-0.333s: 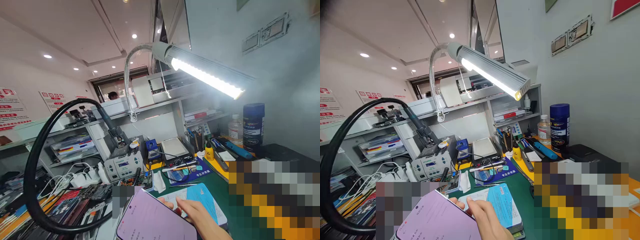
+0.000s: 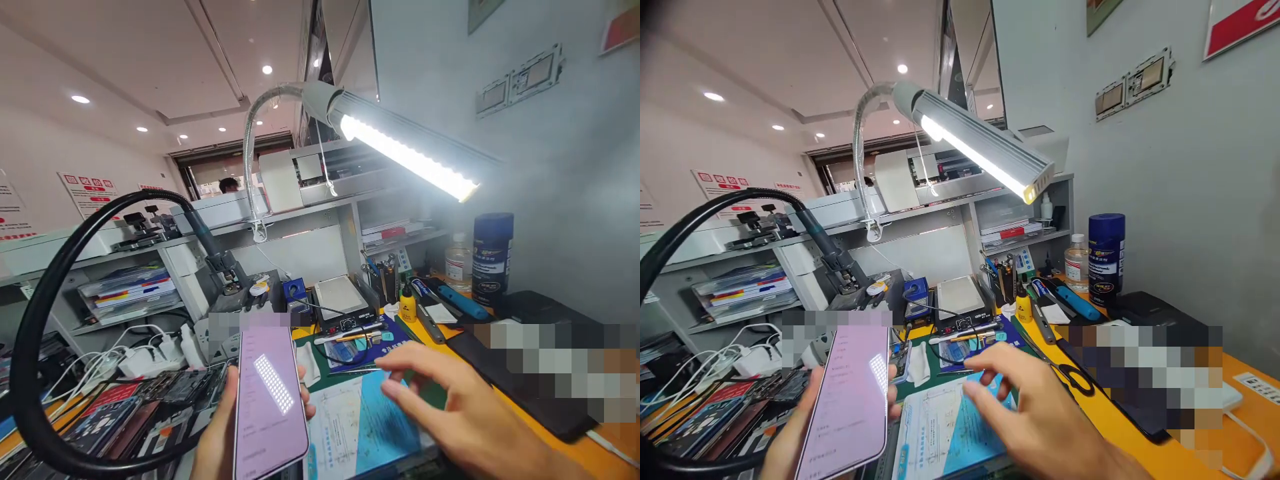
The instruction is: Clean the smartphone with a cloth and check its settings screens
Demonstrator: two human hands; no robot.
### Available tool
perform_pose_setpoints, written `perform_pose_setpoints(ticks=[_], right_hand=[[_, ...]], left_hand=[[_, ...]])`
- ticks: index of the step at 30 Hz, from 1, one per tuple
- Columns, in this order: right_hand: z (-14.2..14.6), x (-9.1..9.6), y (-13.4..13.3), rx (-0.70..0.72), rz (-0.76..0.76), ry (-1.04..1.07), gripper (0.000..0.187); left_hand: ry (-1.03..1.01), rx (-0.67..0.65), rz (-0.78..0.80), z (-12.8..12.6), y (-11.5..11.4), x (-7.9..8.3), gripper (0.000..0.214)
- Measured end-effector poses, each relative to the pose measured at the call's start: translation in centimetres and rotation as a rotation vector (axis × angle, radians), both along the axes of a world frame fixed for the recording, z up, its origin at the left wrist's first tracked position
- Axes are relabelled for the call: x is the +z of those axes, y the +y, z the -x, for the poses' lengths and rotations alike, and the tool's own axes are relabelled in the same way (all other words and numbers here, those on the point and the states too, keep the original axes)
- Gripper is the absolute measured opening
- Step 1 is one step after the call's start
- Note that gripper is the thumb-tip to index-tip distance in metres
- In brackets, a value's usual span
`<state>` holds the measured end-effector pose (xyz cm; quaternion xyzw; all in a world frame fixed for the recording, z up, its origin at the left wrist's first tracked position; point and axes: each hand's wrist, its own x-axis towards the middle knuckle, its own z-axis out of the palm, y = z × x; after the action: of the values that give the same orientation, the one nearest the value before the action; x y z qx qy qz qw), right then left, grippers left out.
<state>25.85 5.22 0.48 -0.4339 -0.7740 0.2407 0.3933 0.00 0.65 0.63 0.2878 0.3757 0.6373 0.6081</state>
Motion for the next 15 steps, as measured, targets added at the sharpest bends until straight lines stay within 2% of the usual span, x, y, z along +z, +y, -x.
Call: perform_pose_setpoints(ticks=[2,4,7,11,14,15], right_hand=[[-1.7,1.1,2.9,-0.129,0.021,-0.07,0.029],[-3.0,1.6,5.8,-0.153,0.034,-0.153,0.032],[-4.3,1.5,9.3,-0.175,0.063,-0.307,0.025],[-6.0,2.1,12.4,-0.359,0.047,-0.436,0.023],[-6.5,2.6,13.7,-0.433,0.058,-0.509,0.025],[-6.2,2.6,14.0,-0.435,0.065,-0.532,0.024]], left_hand=[[0.012,0.084,-0.016,-0.1,1.4,1.1,0.05],[-0.033,0.065,-0.024,-0.3,2.6,1.9,0.053],[-0.107,0.027,-0.027,-0.4,4.0,2.1,0.055],[-0.073,0.12,-0.019,0.8,5.0,0.7,0.056],[-0.088,0.074,0.034,3.1,5.8,-1.2,0.062],[-0.141,0.018,0.04,4.0,6.2,-1.9,0.066]])
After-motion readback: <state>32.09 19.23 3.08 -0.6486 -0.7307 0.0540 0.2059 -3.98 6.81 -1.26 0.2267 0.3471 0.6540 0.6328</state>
